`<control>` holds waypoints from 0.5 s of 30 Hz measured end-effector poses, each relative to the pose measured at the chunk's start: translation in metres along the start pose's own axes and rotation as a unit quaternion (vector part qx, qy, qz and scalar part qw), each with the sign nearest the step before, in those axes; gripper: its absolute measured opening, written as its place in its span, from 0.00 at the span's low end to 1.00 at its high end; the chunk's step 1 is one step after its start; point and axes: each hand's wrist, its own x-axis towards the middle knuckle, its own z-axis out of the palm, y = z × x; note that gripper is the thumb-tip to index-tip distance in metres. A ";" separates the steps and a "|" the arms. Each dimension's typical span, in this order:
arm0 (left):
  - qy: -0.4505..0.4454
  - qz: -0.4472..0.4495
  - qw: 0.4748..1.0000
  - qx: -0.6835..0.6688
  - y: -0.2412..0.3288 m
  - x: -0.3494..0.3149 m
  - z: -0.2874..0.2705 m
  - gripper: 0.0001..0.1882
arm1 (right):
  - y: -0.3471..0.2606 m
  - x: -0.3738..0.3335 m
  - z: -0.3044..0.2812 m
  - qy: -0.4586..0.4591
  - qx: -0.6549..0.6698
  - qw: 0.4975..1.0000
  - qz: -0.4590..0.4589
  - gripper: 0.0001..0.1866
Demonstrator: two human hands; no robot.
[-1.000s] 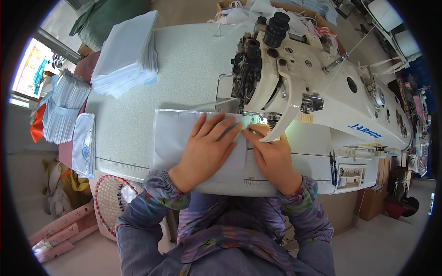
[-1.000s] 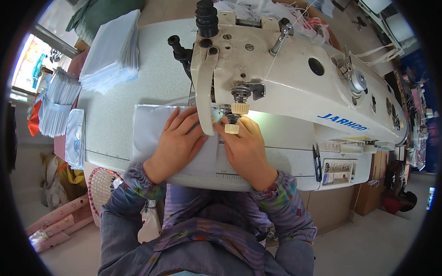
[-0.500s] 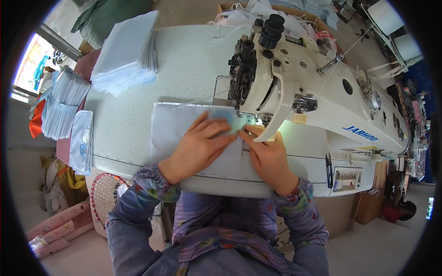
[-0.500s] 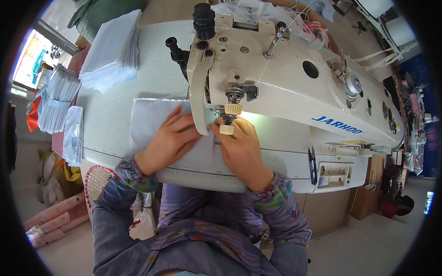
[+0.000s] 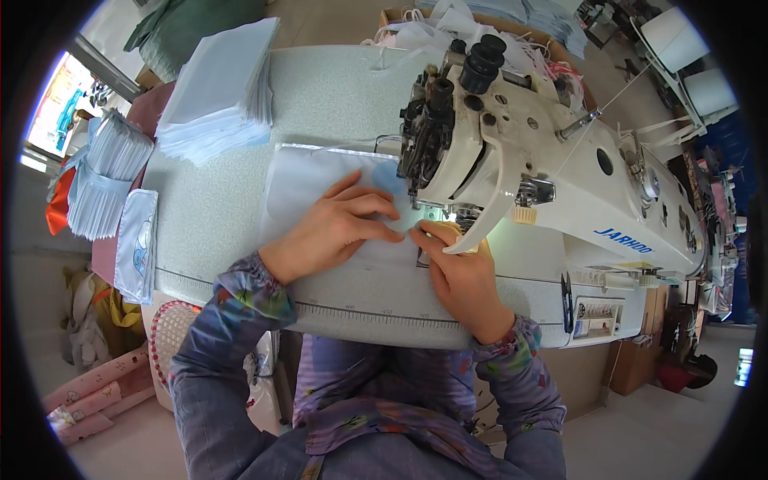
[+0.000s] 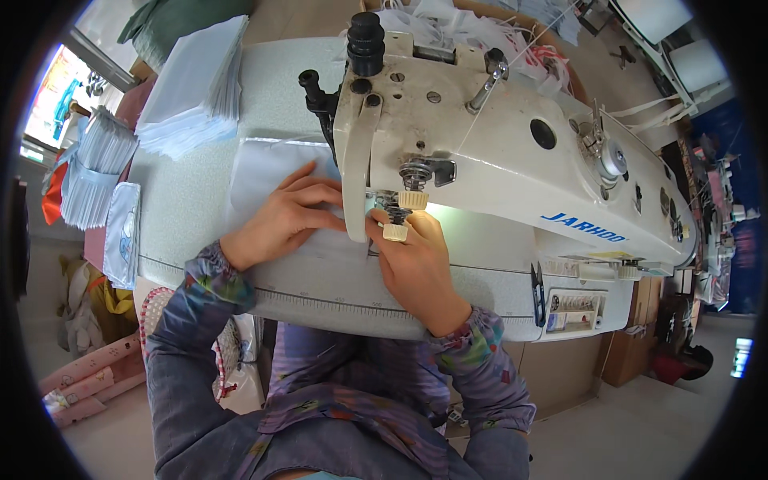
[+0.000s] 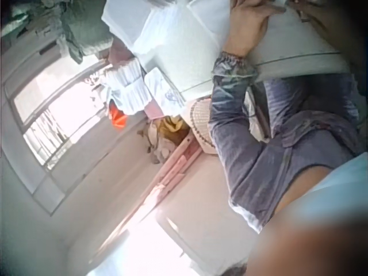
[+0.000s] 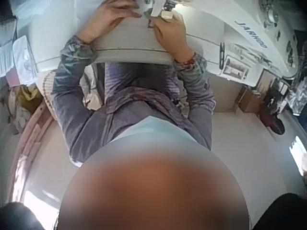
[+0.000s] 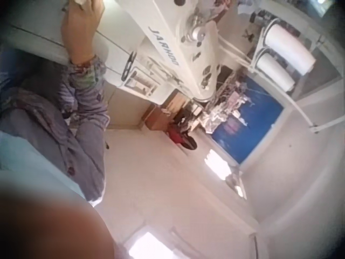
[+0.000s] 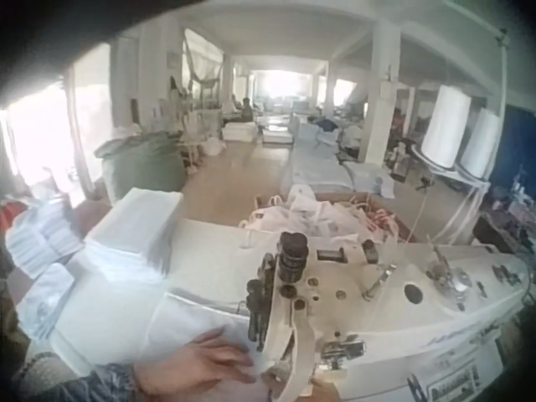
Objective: Sewing the edges of fabric pouches using an industrial sewing machine.
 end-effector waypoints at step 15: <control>0.024 0.024 0.999 0.030 -0.047 0.031 -0.003 0.27 | 0.002 0.001 0.005 -0.014 -0.015 0.999 0.029 0.27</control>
